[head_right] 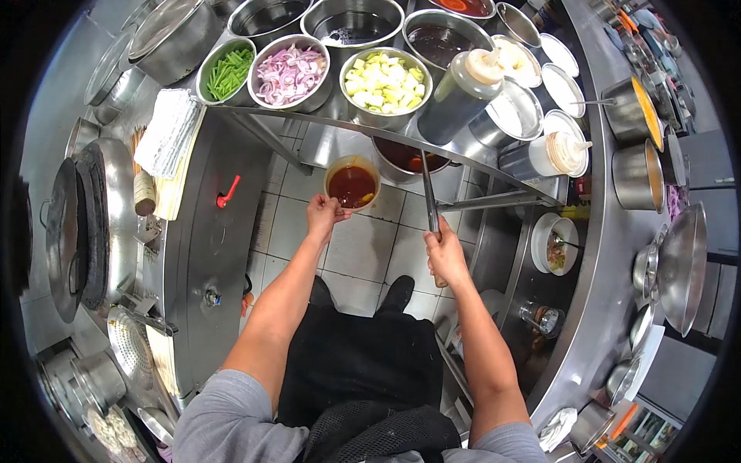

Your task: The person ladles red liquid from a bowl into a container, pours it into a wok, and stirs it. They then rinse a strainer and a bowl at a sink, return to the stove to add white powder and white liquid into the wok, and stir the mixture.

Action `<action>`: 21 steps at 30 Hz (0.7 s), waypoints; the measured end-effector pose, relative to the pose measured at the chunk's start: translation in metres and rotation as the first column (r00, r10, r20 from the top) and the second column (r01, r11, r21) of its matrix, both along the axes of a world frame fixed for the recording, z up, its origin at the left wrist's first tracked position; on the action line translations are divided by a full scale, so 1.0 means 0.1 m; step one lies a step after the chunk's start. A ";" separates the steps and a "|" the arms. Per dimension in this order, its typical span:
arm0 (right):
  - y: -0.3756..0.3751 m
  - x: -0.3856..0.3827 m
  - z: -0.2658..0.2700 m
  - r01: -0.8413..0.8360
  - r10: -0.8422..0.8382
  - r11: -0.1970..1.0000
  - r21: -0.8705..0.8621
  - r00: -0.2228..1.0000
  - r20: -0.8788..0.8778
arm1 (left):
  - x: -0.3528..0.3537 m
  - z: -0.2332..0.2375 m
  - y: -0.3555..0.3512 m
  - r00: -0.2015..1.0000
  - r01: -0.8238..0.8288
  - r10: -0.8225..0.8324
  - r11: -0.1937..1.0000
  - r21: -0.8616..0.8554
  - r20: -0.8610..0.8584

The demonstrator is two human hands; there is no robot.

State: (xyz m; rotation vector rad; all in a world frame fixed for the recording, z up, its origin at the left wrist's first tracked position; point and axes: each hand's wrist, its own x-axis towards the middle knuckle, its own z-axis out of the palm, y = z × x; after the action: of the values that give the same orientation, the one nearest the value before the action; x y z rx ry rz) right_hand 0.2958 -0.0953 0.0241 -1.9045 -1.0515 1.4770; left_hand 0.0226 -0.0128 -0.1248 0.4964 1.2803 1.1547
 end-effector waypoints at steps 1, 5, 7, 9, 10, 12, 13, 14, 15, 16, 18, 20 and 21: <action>0.03 0.01 -0.01 0.002 -0.002 1.000 0.005 1.000 0.000 | -0.02 -0.02 -0.02 1.000 0.003 -0.003 1.000 0.004 0.006; 0.09 0.05 -0.10 -0.024 0.022 0.998 -0.059 0.999 -0.027 | -0.05 -0.03 -0.04 1.000 0.013 -0.013 1.000 -0.011 0.019; 0.11 0.03 -0.18 0.015 -0.027 0.993 -0.121 0.995 -0.097 | -0.04 -0.06 -0.03 1.000 0.015 -0.014 1.000 -0.010 0.019; 0.19 0.06 -0.19 0.148 -0.233 0.956 -0.254 0.909 -0.345 | -0.02 -0.07 -0.02 1.000 0.022 -0.022 1.000 -0.007 0.017; 0.21 0.08 -0.19 0.234 -0.436 0.884 -0.405 0.724 -0.534 | -0.01 -0.06 -0.02 1.000 0.015 -0.015 1.000 -0.011 0.019; 0.14 0.18 -0.22 0.208 -0.521 0.848 -0.488 0.501 -0.691 | 0.01 -0.06 -0.02 1.000 0.009 -0.009 1.000 -0.019 0.020; 0.10 0.22 -0.24 0.159 -0.577 0.817 -0.555 0.239 -0.781 | 0.01 -0.07 -0.02 1.000 -0.003 0.004 1.000 -0.029 0.017; 0.06 0.21 -0.22 0.162 -0.551 0.834 -0.527 0.215 -0.806 | 0.02 -0.08 -0.02 1.000 -0.016 0.017 0.999 -0.039 0.014; 0.03 0.21 -0.19 0.163 -0.556 0.831 -0.532 0.214 -0.803 | 0.02 -0.09 -0.02 1.000 -0.015 0.015 0.999 -0.044 0.013; -0.01 0.22 -0.16 0.168 -0.551 0.834 -0.526 0.198 -0.811 | 0.01 -0.10 -0.02 1.000 -0.007 0.008 0.999 -0.045 0.016; -0.06 0.23 -0.09 0.179 -0.547 0.836 -0.519 0.182 -0.817 | 0.01 -0.18 -0.01 1.000 0.006 -0.005 0.999 -0.047 0.021; -0.11 0.25 -0.01 0.205 -0.533 0.842 -0.498 0.182 -0.826 | 0.02 -0.23 0.00 0.999 0.007 -0.006 1.000 -0.031 0.045; -0.14 0.26 0.05 0.209 -0.535 0.841 -0.499 0.182 -0.825 | 0.03 -0.25 0.00 0.999 0.010 -0.009 0.999 -0.033 0.048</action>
State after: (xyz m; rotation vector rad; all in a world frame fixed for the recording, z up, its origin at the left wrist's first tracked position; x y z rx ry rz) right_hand 0.3214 -0.1093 0.0290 -0.8367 0.2571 2.0109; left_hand 0.0258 -0.0128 -0.1495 0.4478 1.2528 1.1295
